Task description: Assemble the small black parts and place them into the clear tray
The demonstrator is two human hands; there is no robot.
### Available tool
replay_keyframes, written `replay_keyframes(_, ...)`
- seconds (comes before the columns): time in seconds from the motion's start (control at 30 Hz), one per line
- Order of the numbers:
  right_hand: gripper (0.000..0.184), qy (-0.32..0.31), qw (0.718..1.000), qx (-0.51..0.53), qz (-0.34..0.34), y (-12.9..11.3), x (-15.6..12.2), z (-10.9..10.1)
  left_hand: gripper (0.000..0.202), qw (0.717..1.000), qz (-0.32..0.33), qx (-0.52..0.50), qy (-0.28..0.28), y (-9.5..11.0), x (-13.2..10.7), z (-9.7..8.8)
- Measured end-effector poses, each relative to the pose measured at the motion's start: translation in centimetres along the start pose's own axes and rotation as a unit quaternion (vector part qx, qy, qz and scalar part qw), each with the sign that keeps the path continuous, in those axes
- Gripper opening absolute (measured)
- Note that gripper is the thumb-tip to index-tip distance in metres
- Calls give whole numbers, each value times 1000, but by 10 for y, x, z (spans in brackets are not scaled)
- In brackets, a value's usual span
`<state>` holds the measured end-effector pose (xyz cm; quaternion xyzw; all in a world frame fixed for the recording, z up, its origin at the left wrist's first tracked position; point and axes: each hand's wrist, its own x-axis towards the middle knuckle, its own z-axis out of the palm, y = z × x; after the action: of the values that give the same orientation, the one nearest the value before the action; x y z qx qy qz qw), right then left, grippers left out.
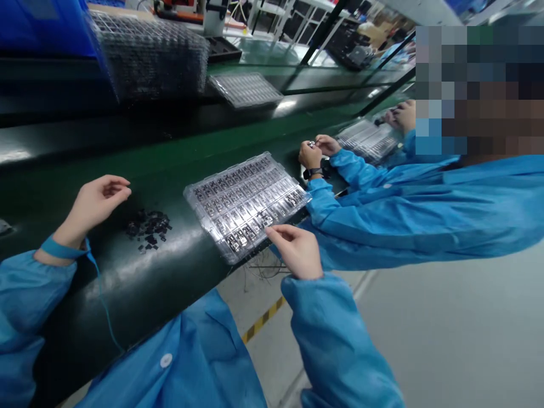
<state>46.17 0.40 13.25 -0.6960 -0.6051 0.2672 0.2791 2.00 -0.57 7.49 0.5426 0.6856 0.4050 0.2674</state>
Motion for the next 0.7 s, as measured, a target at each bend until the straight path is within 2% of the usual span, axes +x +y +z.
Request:
replay_keyframes(0.07, 50, -62, 997, -25, 26, 24, 18, 3, 26, 999, -11, 31, 17, -20, 8, 3)
replay_keyframes(0.17, 51, -96, 993, -42, 57, 46, 35, 14, 26, 997, -9, 64, 28, -40, 13, 7)
replay_keyframes(0.33, 47, -150, 983, -77, 69, 53, 41, 21, 27, 997, 2, 79, 23, -47, 13, 9)
replay_keyframes(0.57, 45, -97, 980, -167, 41, 51, 40, 18, 26, 996, 15, 85, 20, -51, 14, 9)
replay_keyframes(0.7, 40, -54, 978, -200, -9, 34, 24, 15, 26, 996, 9, 87, 16, -47, 13, 9)
